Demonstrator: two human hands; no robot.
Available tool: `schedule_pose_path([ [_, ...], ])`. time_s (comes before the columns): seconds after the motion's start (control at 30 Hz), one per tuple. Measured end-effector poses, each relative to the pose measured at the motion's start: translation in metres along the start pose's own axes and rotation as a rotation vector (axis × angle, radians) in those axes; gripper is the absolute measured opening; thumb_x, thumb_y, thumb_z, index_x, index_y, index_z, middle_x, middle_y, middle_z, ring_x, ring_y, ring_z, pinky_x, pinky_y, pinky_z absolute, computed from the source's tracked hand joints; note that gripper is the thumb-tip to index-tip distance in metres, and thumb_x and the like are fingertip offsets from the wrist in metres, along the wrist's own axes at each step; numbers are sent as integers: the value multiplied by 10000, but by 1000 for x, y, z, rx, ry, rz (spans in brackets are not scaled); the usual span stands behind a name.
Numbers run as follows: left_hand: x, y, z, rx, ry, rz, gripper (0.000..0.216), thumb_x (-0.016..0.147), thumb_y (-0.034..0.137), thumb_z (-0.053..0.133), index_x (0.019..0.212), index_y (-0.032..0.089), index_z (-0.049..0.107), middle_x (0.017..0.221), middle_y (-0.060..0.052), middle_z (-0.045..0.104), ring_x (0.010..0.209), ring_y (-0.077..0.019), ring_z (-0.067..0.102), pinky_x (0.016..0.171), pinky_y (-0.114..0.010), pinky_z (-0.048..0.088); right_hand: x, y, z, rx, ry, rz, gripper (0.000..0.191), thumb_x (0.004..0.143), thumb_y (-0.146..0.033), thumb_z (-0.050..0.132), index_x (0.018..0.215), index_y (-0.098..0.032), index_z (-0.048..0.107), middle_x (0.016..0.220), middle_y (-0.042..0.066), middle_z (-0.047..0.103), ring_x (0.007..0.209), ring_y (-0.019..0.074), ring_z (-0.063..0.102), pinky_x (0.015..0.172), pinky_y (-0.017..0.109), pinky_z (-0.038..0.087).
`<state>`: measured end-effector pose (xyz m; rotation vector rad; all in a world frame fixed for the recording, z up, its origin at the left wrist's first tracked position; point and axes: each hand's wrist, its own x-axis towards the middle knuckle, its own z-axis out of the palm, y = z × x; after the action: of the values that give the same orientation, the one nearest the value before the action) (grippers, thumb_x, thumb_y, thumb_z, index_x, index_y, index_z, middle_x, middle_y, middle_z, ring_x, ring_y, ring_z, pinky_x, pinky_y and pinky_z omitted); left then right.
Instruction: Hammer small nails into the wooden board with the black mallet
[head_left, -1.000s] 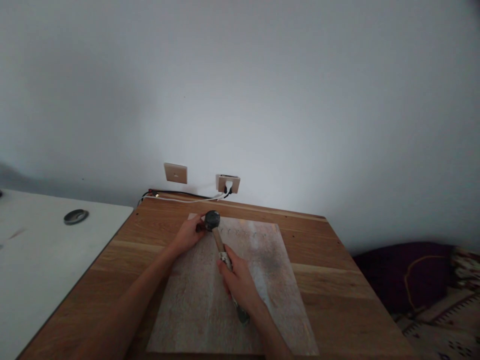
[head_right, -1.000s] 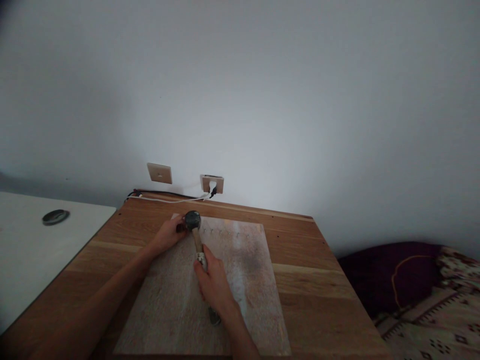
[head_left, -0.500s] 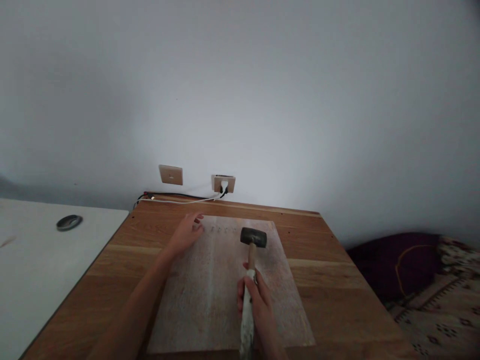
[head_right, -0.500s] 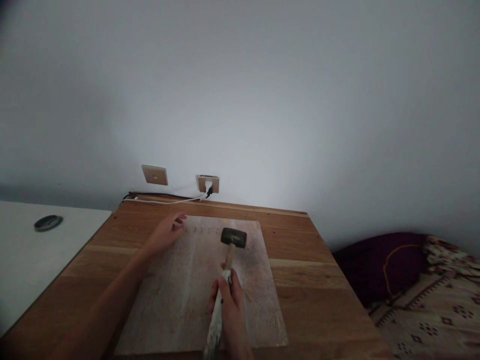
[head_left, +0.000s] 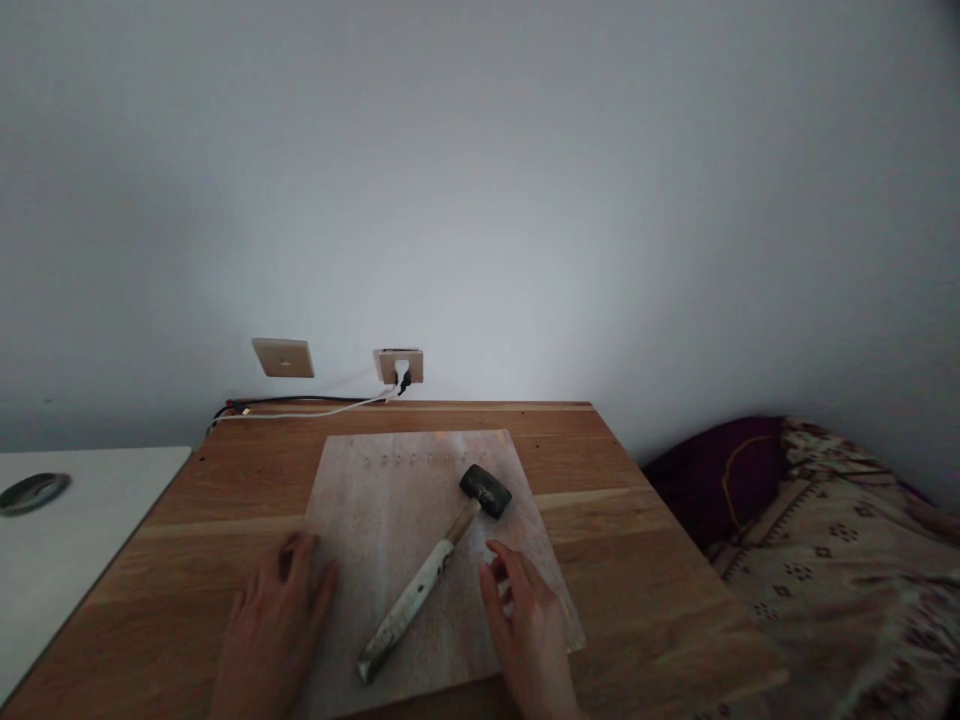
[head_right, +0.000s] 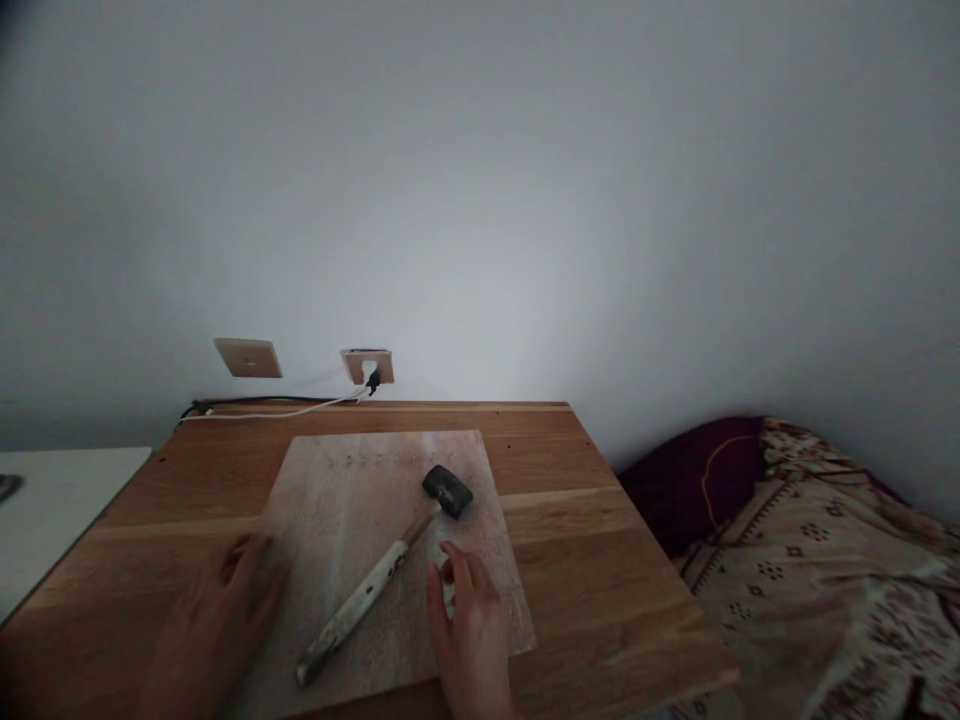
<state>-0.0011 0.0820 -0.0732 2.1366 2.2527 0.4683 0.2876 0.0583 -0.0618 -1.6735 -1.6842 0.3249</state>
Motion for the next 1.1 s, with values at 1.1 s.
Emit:
schedule_pose_path([
  [1.1,14,176,35,-213,-186,776,519,1037,432,483,1509,217,486,1385,-138,677,1476,-340,438,1218,-722,229,2,265,-171,-825,32,180,498,953,-274,353,1314,-229,694,1344,175,685,1219,367,648,928,544,555],
])
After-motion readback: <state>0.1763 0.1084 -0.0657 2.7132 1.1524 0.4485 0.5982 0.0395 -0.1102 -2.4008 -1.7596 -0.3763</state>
